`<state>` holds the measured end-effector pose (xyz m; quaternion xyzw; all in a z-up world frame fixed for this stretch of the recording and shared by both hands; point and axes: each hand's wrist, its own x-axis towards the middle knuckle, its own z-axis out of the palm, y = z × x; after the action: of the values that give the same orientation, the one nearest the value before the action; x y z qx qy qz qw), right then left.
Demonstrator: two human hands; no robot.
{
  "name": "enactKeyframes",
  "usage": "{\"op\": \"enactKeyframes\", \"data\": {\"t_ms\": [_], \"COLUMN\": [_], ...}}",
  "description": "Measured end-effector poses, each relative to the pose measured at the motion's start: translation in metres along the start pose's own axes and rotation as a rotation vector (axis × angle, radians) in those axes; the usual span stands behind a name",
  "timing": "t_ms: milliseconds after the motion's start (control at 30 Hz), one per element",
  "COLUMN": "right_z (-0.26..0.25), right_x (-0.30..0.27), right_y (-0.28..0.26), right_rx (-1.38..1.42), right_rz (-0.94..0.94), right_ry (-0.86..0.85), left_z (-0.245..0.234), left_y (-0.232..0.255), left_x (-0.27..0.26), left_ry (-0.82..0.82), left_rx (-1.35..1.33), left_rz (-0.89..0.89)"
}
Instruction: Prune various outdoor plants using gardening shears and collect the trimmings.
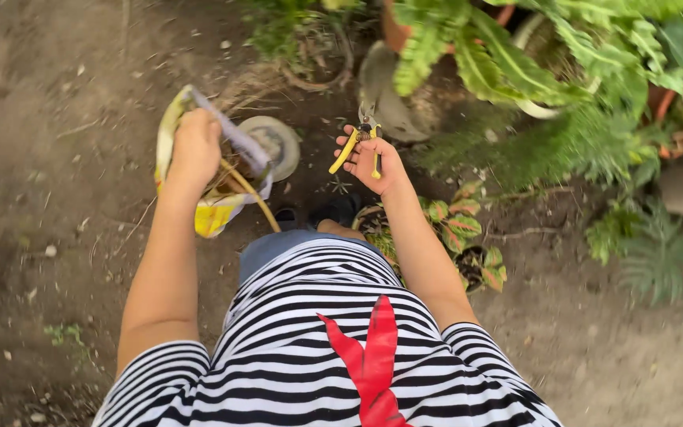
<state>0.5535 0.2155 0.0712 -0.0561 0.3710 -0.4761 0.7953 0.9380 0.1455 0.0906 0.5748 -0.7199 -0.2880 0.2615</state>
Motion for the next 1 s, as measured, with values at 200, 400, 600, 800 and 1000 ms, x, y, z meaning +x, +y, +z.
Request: {"op": "enactKeyframes", "data": {"t_ms": [200,400,600,800,1000], "right_z": [0.023,0.032,0.027,0.012,-0.022], "right_x": [0.028,0.029,0.017,-0.013,-0.043], "right_y": [0.023,0.046,0.049,0.046,0.056], "right_rx": [-0.079,-0.123,-0.145,-0.117,-0.067], "right_rz": [0.094,0.150,0.142,0.055,0.003], "right_ry": [-0.013,0.044,0.100,0.213,0.335], "left_z": [-0.039,0.040,0.145,0.215,0.198], "left_y": [-0.048,-0.124,-0.206,-0.257,-0.223], "left_x": [-0.080,-0.141,-0.148,-0.076,-0.009], "left_ry": [0.239,0.034,-0.297,-0.856,-0.939], "left_rx": [0.201,0.562,0.697,0.879,1.025], "left_rz": [-0.103,-0.346,-0.408,-0.360,-0.405]}}
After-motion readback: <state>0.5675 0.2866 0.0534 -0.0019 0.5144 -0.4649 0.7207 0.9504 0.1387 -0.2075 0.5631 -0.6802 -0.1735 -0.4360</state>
